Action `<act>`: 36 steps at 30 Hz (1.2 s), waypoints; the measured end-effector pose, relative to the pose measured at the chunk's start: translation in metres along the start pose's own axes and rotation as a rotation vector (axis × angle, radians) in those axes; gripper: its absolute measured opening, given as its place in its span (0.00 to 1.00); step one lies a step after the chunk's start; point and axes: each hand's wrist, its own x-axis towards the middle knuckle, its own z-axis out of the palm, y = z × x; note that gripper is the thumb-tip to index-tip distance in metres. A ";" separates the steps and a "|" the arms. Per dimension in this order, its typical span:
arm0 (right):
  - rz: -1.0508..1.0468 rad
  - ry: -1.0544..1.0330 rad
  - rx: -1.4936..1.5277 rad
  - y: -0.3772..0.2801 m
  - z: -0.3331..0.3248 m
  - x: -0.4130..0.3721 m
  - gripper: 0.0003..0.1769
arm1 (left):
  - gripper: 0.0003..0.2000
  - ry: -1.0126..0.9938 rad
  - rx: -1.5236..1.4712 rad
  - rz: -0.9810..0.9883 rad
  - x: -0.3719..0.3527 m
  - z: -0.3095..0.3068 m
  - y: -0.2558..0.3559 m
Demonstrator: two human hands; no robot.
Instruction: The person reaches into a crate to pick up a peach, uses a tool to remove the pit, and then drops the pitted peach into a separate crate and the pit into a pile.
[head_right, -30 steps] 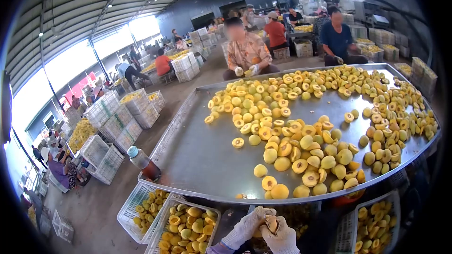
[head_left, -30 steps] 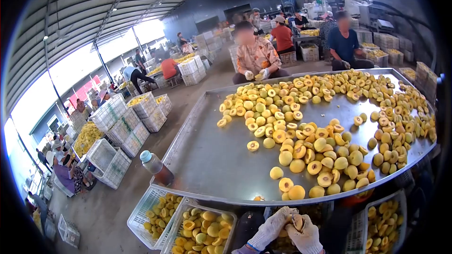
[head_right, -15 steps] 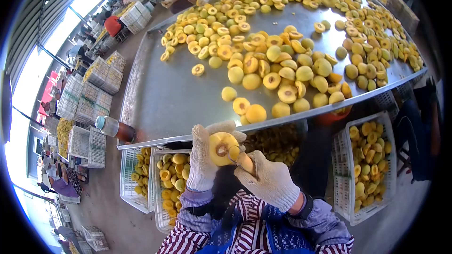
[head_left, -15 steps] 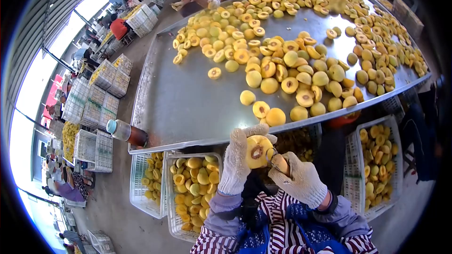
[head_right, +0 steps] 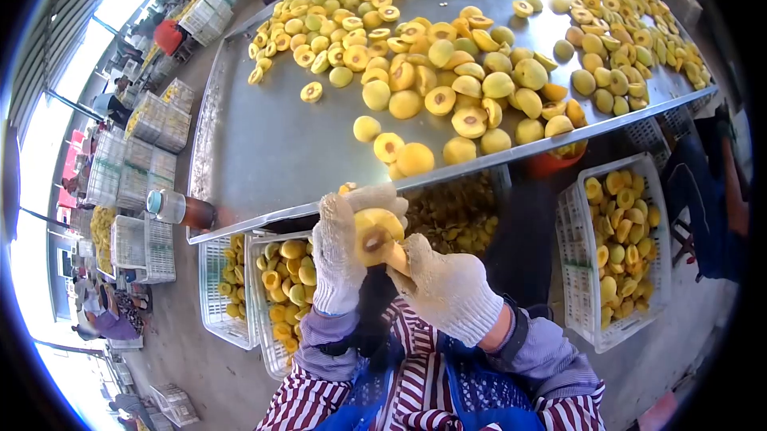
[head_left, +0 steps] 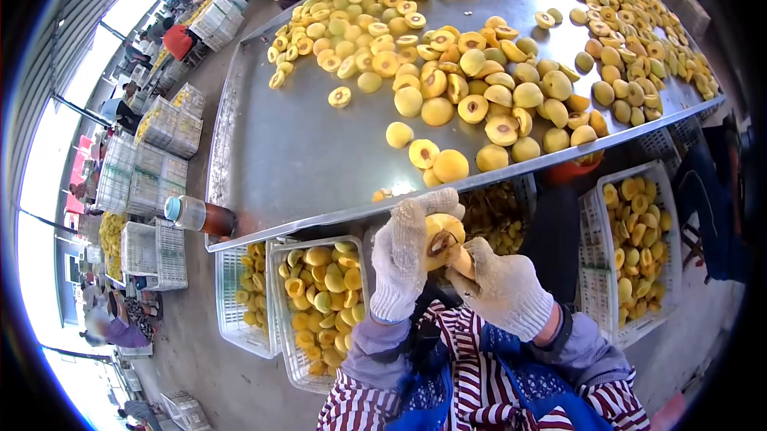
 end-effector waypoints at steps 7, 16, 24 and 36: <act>0.173 -0.206 0.369 0.003 -0.007 0.002 0.21 | 0.25 -0.312 0.529 -0.139 0.023 -0.004 0.031; 0.491 -0.599 1.200 0.006 -0.020 0.015 0.17 | 0.21 0.124 0.381 0.393 -0.016 0.006 -0.021; 0.597 -0.743 1.407 0.007 -0.029 0.011 0.13 | 0.15 -0.030 0.614 0.421 -0.001 0.002 0.002; 0.693 -0.794 1.577 0.015 -0.027 0.006 0.16 | 0.12 -0.103 0.945 0.464 0.012 0.014 0.012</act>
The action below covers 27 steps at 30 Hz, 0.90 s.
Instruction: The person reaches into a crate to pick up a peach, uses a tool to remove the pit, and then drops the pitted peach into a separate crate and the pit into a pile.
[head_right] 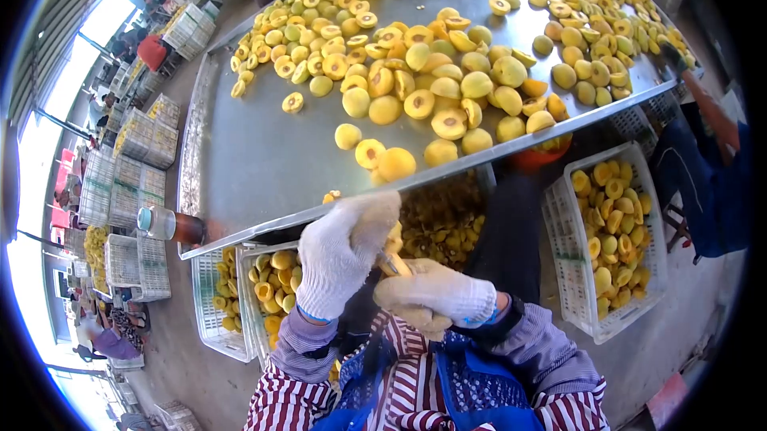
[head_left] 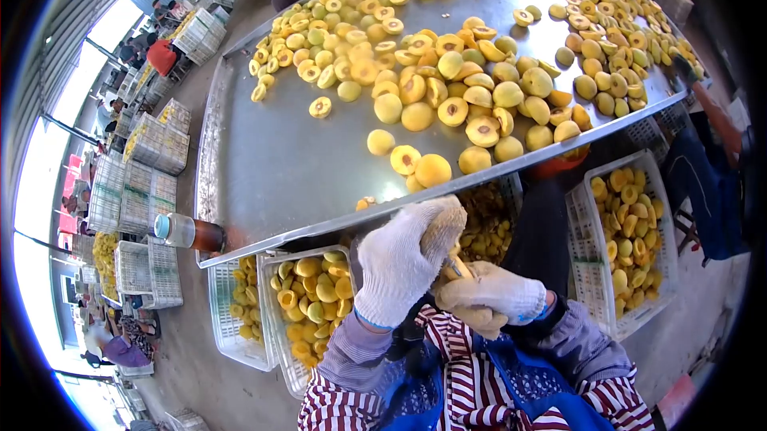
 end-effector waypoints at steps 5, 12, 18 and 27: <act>-0.028 -0.048 0.114 0.004 -0.005 0.003 0.15 | 0.13 -0.092 0.024 -0.098 0.006 -0.003 0.002; -0.018 -0.144 0.186 0.009 -0.009 0.007 0.14 | 0.14 -0.068 0.061 -0.012 0.002 -0.006 -0.006; -0.059 -0.071 0.054 -0.001 -0.001 0.002 0.15 | 0.16 -0.153 -0.996 -0.393 -0.008 -0.007 -0.006; -0.047 -0.296 0.344 0.024 -0.002 0.008 0.17 | 0.15 0.015 -0.286 -0.067 -0.016 -0.002 0.001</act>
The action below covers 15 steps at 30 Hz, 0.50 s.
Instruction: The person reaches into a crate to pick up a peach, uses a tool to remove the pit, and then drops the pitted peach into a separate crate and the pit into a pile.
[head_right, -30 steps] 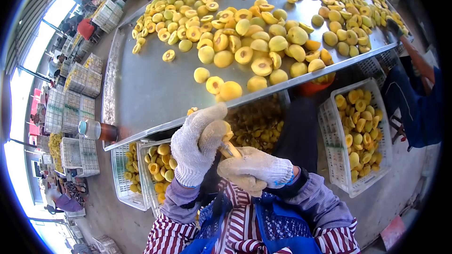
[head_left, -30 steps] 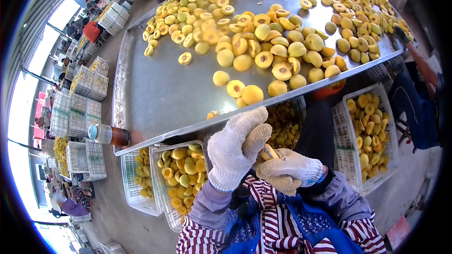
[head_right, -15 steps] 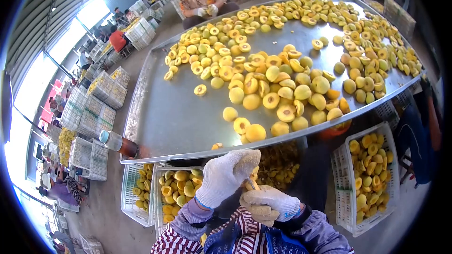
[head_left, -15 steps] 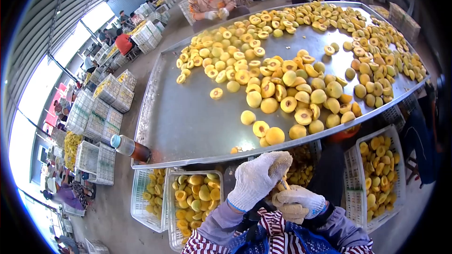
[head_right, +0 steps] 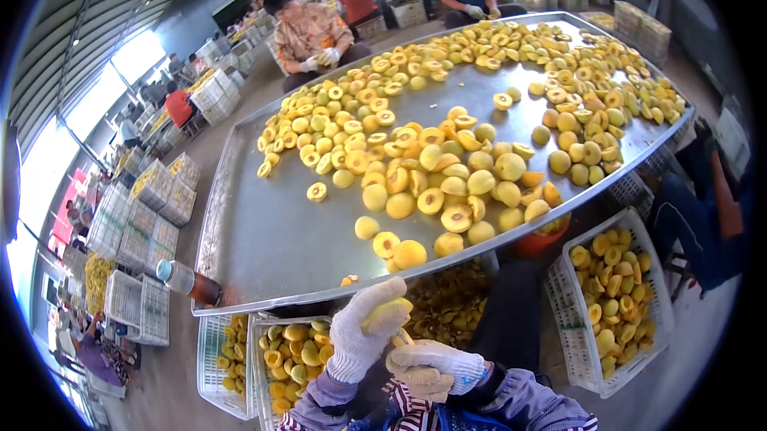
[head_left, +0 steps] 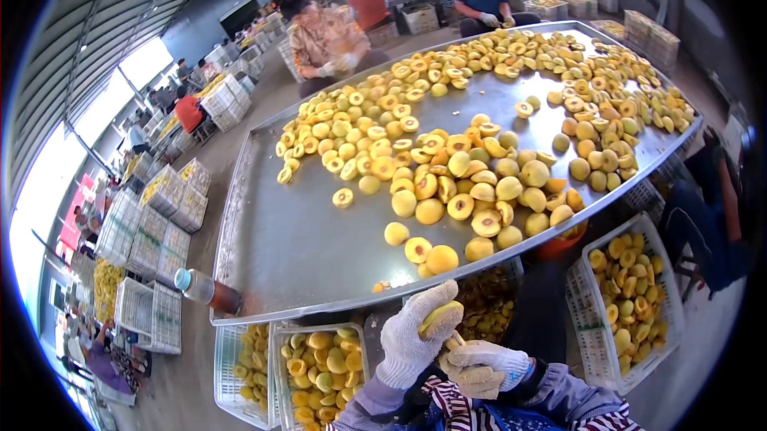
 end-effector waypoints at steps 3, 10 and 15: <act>-0.018 -0.006 -0.011 0.000 0.004 -0.005 0.16 | 0.16 -0.064 -0.327 -0.160 0.000 0.004 -0.006; -0.080 -0.143 0.012 0.006 0.001 -0.010 0.17 | 0.21 -0.002 -0.951 -0.183 -0.012 0.021 0.002; -0.106 -0.115 -0.019 0.005 0.001 -0.009 0.15 | 0.28 0.037 -1.100 -0.307 -0.012 0.028 0.010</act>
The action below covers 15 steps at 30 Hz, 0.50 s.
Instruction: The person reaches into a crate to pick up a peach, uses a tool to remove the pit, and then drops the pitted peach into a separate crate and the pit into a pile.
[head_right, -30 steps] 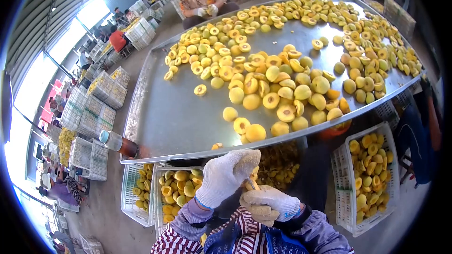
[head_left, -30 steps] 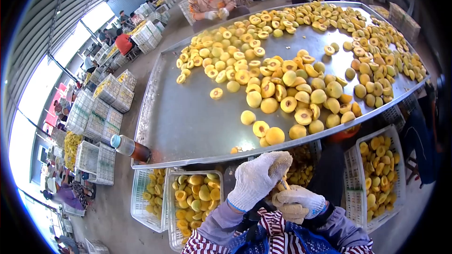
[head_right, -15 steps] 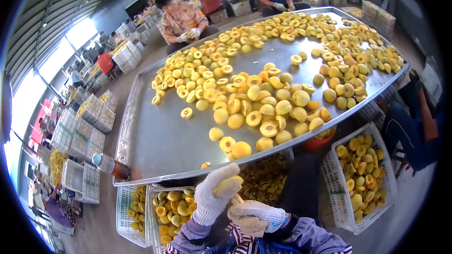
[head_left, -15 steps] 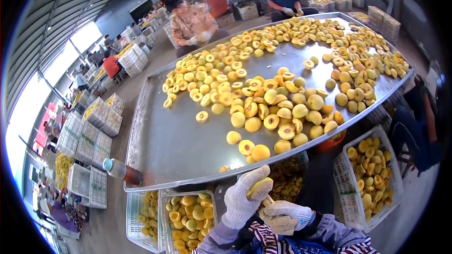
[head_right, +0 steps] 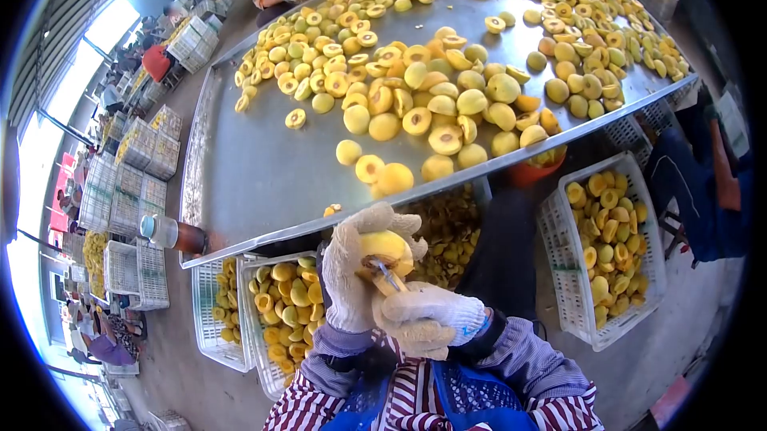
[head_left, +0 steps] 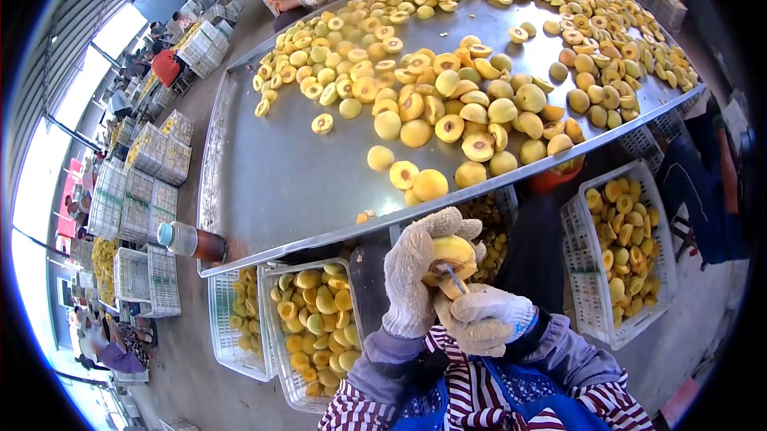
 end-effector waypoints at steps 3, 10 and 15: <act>-0.027 0.068 0.012 0.000 -0.002 0.001 0.15 | 0.30 0.083 0.076 -0.015 0.003 0.005 -0.002; -0.057 -0.144 0.300 0.009 -0.021 0.004 0.16 | 0.26 -0.039 0.363 0.085 0.010 -0.010 -0.005; -0.099 -0.107 0.214 0.010 -0.031 0.008 0.16 | 0.28 0.084 0.003 -0.134 0.018 0.000 -0.010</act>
